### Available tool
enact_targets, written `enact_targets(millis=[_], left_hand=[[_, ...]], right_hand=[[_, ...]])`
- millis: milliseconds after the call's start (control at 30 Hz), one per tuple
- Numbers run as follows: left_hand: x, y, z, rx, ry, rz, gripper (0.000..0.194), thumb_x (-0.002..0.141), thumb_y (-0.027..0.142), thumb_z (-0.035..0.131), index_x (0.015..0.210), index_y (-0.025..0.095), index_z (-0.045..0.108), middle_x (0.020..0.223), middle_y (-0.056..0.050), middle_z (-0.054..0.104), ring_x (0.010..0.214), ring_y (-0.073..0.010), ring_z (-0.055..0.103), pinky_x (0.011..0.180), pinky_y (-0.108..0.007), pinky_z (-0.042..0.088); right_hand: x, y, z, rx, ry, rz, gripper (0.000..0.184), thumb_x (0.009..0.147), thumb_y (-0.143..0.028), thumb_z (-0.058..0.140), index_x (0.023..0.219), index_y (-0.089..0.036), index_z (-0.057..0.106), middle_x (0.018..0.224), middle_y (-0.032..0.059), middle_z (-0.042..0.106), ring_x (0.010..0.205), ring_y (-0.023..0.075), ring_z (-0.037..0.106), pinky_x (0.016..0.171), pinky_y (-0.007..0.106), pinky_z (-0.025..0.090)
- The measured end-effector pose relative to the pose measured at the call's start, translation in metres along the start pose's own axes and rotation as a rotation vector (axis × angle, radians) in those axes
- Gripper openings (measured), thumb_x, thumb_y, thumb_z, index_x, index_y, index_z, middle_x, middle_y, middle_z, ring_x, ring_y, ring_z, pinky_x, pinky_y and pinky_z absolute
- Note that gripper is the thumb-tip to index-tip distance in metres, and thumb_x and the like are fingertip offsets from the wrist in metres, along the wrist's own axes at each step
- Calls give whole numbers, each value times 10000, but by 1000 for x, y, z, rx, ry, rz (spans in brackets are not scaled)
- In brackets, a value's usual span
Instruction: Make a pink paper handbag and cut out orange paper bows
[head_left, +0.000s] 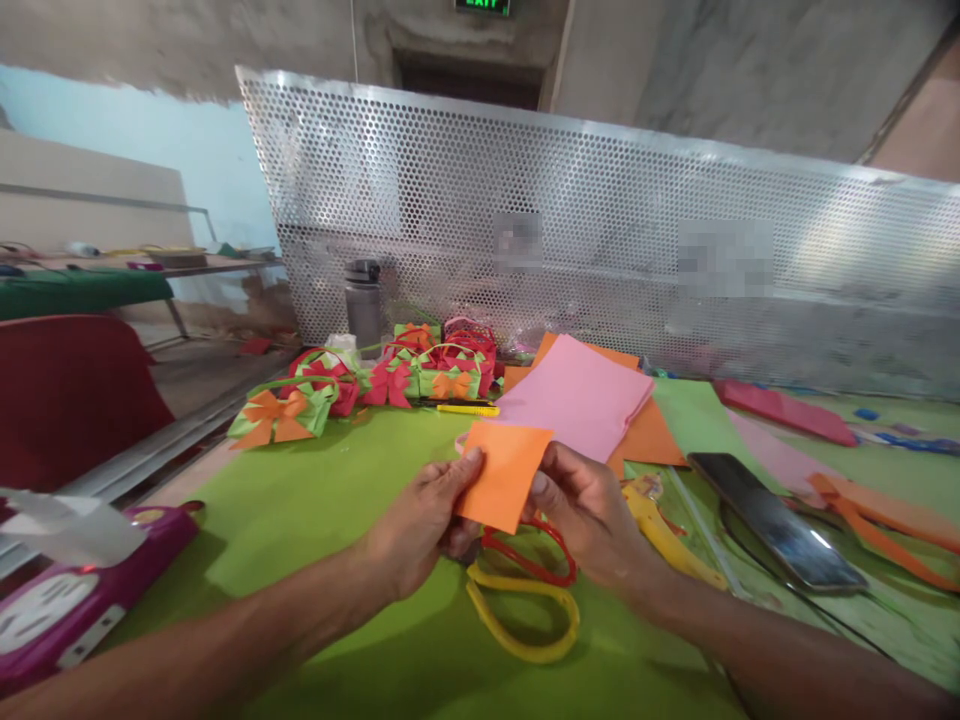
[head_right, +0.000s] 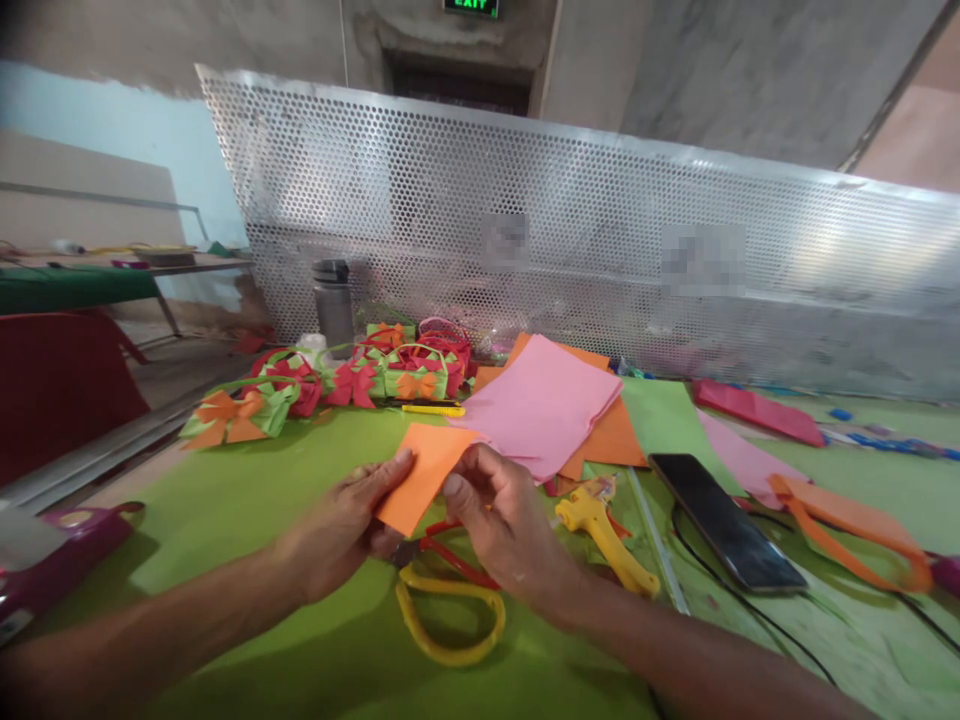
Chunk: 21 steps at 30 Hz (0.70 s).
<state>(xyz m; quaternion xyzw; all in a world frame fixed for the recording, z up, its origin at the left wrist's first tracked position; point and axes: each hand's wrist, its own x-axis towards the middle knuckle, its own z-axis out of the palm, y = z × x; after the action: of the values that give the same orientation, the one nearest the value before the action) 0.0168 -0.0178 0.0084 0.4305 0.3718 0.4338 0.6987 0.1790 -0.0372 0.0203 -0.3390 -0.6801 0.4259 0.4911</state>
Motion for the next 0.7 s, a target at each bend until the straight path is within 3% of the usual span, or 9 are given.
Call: enact_targets(millis=[167, 500, 700], left_hand=[[1, 1, -1, 29, 40, 18, 476, 716, 575, 570, 525, 159, 441, 365, 64, 366, 301, -37, 273, 333, -183, 160], [0, 2, -2, 52, -20, 35, 488, 720, 597, 546, 521, 161, 454, 363, 52, 388, 307, -44, 269, 349, -205, 139], [0, 0, -1, 10, -3, 3, 463, 717, 536, 591, 496, 162, 431, 346, 64, 370, 302, -37, 257, 356, -203, 138]], right_hand=[[2, 0, -2, -23, 30, 3, 286, 882, -431, 459, 768, -177, 529, 653, -10, 509, 610, 130, 492, 582, 256, 408], [0, -2, 0, 55, 18, 14, 251, 851, -412, 525, 782, -170, 526, 677, -8, 515, 592, 114, 464, 557, 252, 394], [1, -1, 0, 91, 22, 9, 234, 845, -391, 541, 755, -178, 509, 661, -19, 502, 580, 110, 474, 552, 248, 404]])
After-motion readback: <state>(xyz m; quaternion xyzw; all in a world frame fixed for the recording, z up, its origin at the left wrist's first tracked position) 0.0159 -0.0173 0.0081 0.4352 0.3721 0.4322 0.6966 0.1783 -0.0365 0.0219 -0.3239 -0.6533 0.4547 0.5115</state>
